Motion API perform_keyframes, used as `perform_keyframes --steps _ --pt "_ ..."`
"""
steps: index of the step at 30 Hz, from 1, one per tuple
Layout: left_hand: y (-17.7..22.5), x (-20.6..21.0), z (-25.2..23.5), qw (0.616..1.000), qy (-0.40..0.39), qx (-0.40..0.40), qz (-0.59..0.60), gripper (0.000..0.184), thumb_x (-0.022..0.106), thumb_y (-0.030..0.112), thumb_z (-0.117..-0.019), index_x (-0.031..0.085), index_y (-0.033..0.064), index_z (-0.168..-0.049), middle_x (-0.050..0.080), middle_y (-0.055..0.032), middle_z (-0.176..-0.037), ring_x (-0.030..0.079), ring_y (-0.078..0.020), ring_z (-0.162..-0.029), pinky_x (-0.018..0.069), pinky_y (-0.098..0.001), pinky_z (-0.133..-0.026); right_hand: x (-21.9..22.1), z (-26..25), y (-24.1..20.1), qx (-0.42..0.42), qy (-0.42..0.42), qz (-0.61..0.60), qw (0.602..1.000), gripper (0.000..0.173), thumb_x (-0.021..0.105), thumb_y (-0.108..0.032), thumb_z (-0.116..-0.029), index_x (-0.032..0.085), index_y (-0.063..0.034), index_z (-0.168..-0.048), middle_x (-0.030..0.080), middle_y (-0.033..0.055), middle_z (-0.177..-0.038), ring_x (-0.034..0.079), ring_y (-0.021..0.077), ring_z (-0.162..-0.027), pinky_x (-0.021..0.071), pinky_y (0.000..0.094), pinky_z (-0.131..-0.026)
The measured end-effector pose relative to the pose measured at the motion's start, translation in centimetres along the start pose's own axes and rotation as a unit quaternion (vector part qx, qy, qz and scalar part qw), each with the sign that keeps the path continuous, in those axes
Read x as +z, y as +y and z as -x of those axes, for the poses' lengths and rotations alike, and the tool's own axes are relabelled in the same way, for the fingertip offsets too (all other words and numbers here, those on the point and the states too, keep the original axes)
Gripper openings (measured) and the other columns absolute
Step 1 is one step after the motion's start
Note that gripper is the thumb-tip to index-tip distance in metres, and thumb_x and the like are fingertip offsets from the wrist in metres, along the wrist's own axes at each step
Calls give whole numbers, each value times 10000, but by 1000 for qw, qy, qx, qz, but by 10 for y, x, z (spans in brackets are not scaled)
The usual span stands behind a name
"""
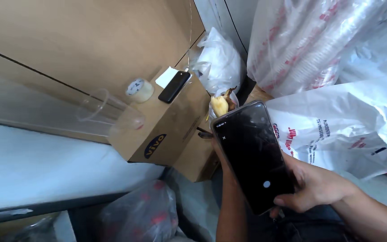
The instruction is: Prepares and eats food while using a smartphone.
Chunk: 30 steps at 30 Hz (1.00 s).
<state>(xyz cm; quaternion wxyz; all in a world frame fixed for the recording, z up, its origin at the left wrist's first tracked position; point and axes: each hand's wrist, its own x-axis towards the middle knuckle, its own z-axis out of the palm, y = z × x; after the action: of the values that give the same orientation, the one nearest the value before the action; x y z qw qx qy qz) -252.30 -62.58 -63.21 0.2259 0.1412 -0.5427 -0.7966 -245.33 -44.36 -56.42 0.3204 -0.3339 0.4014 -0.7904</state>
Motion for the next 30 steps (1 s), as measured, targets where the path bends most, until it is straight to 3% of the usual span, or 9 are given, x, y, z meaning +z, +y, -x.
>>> perform_keyframes --steps 7,12,18,20,21,22,25,27,30 --pt "21 11 11 999 5 -20 27 173 383 -67 -1011 532 14 -978 623 64 -706 614 46 -627 542 -143 -607 1 -1 1 -2 -2 -7 1000 722 670 69 -871 302 -195 -1432 623 -65 -1279 694 108 -1102 657 312 -783" --pt "49 4 49 999 -37 37 -12 135 442 -84 -975 558 -146 -1004 616 -71 -876 583 27 -826 467 -90 -790 6 -1 -2 2 27 1 1000 750 690 46 -865 279 -169 -1455 601 -66 -1288 683 90 -1109 656 302 -779" --pt "31 -6 37 992 -101 67 17 218 352 -23 -1034 520 -141 -1104 610 -69 -973 578 36 -922 455 -92 -840 9 0 -1 -12 38 12 999 630 636 -34 -949 287 -169 -1457 593 -59 -1287 682 82 -1098 657 298 -735" --pt "57 18 61 996 -49 12 72 207 331 -37 -1026 521 -113 -1053 616 -85 -913 608 7 -862 483 -98 -787 11 1 -1 -15 43 26 999 610 631 -47 -960 299 -164 -1459 589 -62 -1280 674 68 -1101 654 285 -735" --pt "96 49 81 994 39 -88 48 212 300 -38 -1035 503 -99 -1040 575 -95 -891 579 -16 -825 463 -106 -761 12 1 -1 -14 47 26 998 591 629 -46 -962 316 -169 -1447 597 -65 -1270 678 65 -1091 653 280 -731" --pt "111 63 92 992 65 -104 21 233 281 -28 -1046 493 -122 -1071 570 -114 -918 576 -26 -845 457 -99 -754 13 1 -1 -12 50 25 998 576 631 -45 -963 327 -172 -1434 603 -66 -1259 684 63 -1078 652 276 -725" --pt "118 68 102 993 22 -78 -87 280 296 -55 -1042 445 -232 -1200 564 -215 -1052 570 -83 -963 440 -115 -817 14 1 -1 -10 56 25 998 571 632 -45 -966 320 -156 -1432 607 -65 -1253 687 58 -1065 650 270 -726" --pt "146 98 114 975 70 -145 -155 275 298 -73 -1018 457 -188 -1211 567 -188 -1076 569 -68 -991 437 -119 -833 15 1 0 -14 57 28 998 566 628 -39 -967 327 -152 -1433 608 -66 -1252 687 51 -1059 650 265 -725" --pt "143 95 111 969 48 -114 -213 303 268 -70 -1045 469 -200 -1231 597 -202 -1113 585 -89 -1027 445 -138 -873 15 1 0 -18 56 25 998 548 624 -35 -973 341 -160 -1425 609 -69 -1248 689 49 -1059 651 264 -715"
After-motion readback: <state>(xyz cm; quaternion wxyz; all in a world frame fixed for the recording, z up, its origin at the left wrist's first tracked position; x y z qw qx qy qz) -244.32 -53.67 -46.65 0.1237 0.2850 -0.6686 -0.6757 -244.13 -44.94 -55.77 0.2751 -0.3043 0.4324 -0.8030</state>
